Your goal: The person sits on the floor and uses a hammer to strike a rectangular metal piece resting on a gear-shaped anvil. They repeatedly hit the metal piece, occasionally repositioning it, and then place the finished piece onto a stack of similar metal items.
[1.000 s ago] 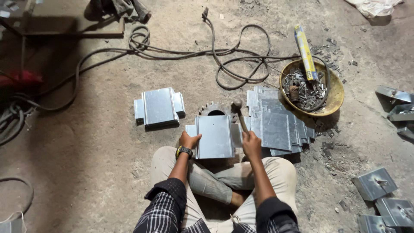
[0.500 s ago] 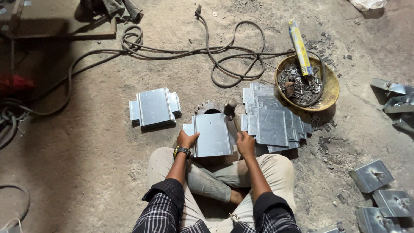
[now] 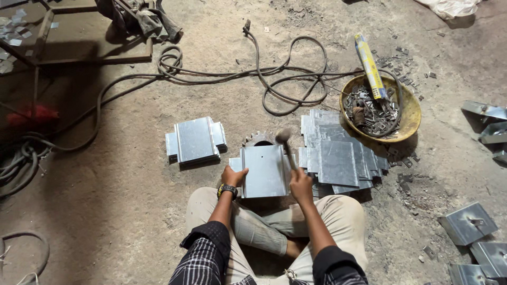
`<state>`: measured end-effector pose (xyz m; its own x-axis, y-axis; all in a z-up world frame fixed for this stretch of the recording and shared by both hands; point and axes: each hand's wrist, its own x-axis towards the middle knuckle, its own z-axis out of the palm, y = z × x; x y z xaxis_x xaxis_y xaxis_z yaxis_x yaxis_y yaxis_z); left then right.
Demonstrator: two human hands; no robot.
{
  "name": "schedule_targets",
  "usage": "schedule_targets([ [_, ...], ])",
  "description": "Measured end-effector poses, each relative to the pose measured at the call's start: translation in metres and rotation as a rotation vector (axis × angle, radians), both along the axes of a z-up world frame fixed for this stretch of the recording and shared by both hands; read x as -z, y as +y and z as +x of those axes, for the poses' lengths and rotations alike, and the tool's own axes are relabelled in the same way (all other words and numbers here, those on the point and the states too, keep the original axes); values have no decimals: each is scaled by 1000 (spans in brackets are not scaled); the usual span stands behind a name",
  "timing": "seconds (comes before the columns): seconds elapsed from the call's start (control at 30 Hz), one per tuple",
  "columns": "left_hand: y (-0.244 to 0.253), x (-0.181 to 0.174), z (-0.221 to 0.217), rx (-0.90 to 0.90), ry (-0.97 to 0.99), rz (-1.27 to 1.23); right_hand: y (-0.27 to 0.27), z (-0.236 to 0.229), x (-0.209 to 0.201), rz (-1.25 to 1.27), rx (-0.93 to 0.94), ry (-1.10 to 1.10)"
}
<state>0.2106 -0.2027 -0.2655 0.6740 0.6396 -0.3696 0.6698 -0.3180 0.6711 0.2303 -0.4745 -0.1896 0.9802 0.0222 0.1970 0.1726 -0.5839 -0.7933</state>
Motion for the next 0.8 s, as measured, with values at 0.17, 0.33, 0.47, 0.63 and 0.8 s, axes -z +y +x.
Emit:
schedule_targets([
  [0.17,3,-7,8,-4,-43,61,-6,-6,-17,-4,-59,6],
  [0.33,3,4,12,28,-63,1,6,-26,-105,376,-109,-70],
  [0.47,4,12,15,15,-44,51,5,-9,-119,354,-27,-222],
  [0.63,0,22,13,23,-89,92,-9,7,-27,71,-27,-284],
  [0.8,1,16,19,-2,-79,124,-22,7,-10,-20,80,122],
])
